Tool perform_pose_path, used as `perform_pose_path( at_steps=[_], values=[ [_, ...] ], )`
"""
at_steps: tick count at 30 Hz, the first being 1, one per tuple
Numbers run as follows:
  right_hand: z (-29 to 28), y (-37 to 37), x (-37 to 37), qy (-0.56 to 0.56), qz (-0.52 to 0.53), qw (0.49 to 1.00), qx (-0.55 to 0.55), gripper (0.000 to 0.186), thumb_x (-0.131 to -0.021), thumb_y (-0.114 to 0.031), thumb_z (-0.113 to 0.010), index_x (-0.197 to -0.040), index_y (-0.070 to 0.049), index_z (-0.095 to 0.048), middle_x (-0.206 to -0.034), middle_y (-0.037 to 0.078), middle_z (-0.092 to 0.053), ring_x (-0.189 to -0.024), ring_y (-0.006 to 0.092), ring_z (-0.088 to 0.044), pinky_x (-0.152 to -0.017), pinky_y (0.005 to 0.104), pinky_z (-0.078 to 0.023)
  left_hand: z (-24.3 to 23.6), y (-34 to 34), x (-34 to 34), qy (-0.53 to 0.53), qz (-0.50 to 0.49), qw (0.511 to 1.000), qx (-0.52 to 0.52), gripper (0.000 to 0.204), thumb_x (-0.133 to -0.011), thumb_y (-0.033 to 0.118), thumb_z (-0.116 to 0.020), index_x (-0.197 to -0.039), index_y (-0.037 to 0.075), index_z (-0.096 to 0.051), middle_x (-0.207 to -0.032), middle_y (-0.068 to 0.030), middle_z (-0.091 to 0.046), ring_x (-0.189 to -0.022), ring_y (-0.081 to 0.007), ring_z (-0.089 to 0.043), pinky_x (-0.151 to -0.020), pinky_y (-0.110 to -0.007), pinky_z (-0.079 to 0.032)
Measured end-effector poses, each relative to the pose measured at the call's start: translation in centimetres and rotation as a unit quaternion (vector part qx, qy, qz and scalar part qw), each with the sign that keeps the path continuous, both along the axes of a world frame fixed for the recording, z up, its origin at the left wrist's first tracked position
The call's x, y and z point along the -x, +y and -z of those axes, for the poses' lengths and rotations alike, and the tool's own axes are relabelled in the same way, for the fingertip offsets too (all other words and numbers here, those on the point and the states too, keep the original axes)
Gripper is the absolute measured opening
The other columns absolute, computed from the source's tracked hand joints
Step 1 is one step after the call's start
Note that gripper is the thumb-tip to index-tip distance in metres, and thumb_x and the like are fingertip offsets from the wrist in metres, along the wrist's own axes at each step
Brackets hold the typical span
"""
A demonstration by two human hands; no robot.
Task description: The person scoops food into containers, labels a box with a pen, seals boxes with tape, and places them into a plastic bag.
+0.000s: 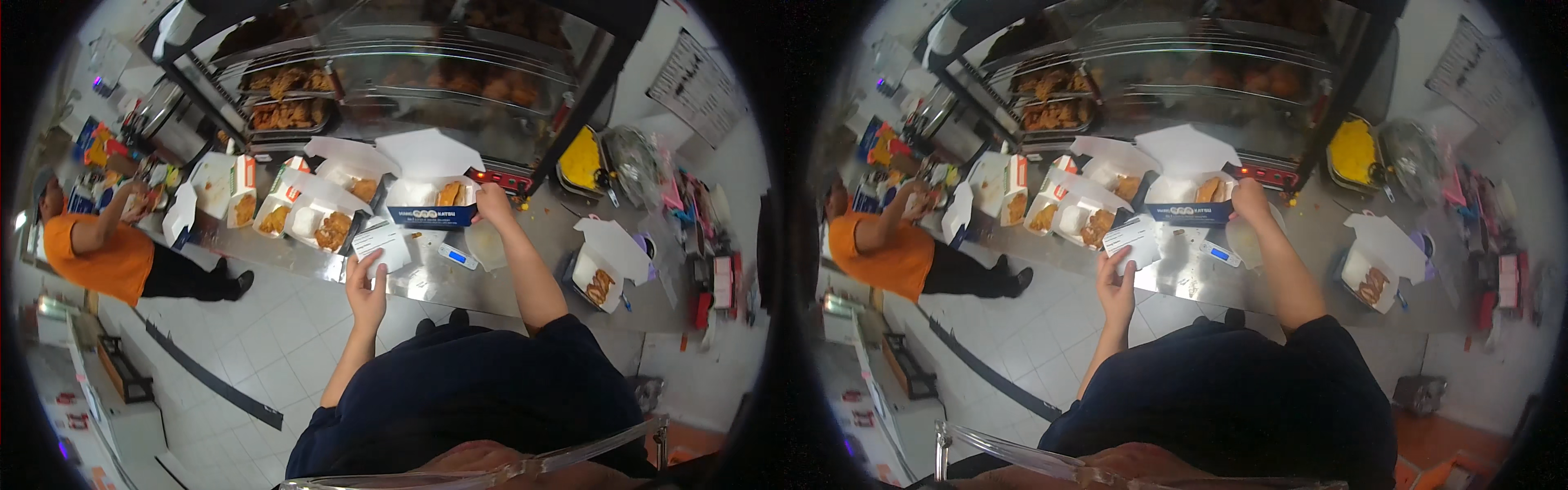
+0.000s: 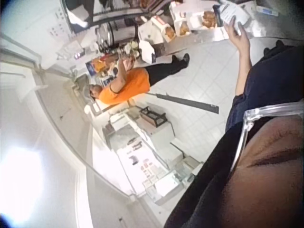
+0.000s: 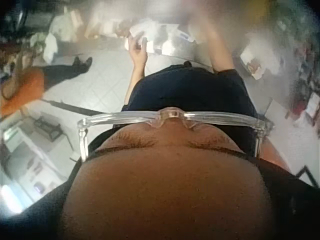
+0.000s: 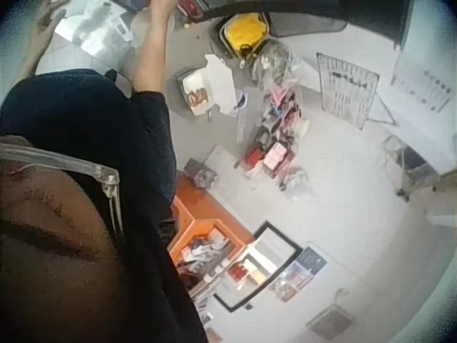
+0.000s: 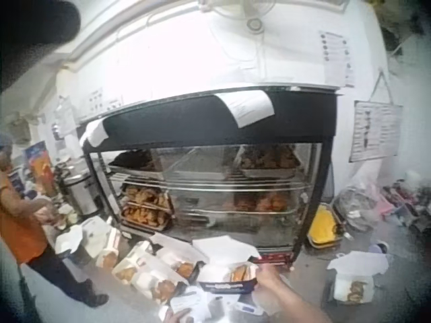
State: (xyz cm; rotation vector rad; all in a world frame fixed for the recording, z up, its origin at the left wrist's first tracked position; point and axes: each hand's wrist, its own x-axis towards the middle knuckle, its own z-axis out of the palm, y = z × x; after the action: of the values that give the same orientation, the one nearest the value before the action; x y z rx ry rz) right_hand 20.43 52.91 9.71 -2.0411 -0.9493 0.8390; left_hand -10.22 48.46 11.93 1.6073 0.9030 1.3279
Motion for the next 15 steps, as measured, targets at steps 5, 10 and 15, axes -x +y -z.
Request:
perform_pose_path(
  at_steps=[5,10,15],
  values=[
    [0.0,-7.4,-1.6,0.084,0.022,0.994,-0.065,0.028,-0.087,-0.011,-0.044,-0.087,0.014,-0.055,-0.073,0.022,-0.06,-0.053,0.0321,-0.063,-0.044,0.0366,-0.054,4.3,1.4,-0.8,0.099,-0.075,0.987,0.104,0.03,-0.087,0.008,-0.056,-0.116,0.002,-0.054,-0.109,-0.0118,-0.046,-0.108,-0.0221,-0.048,-0.085,-0.033,-0.045],
    [-0.1,-12.7,-2.8,0.185,-0.003,0.976,-0.118,0.026,-0.09,-0.014,-0.046,-0.084,0.01,-0.054,-0.072,0.014,-0.057,-0.052,0.0279,-0.062,-0.042,0.0351,-0.054,6.3,4.4,-4.1,-0.099,0.117,0.871,0.467,0.069,-0.089,0.062,-0.035,-0.128,0.006,-0.042,-0.136,-0.014,-0.034,-0.125,-0.0243,-0.036,-0.082,-0.042,-0.05],
    [-2.9,-19.3,-2.2,0.129,-0.071,0.981,-0.129,0.026,-0.093,-0.019,-0.045,-0.097,0.004,-0.056,-0.07,0.011,-0.059,-0.06,0.0192,-0.063,-0.052,0.0298,-0.053,5.3,3.4,-7.7,-0.006,0.281,0.854,0.438,0.051,-0.082,0.03,-0.056,-0.12,-0.003,-0.046,-0.108,-0.0161,-0.058,-0.097,-0.0256,-0.059,-0.083,-0.036,-0.049]
  ],
)
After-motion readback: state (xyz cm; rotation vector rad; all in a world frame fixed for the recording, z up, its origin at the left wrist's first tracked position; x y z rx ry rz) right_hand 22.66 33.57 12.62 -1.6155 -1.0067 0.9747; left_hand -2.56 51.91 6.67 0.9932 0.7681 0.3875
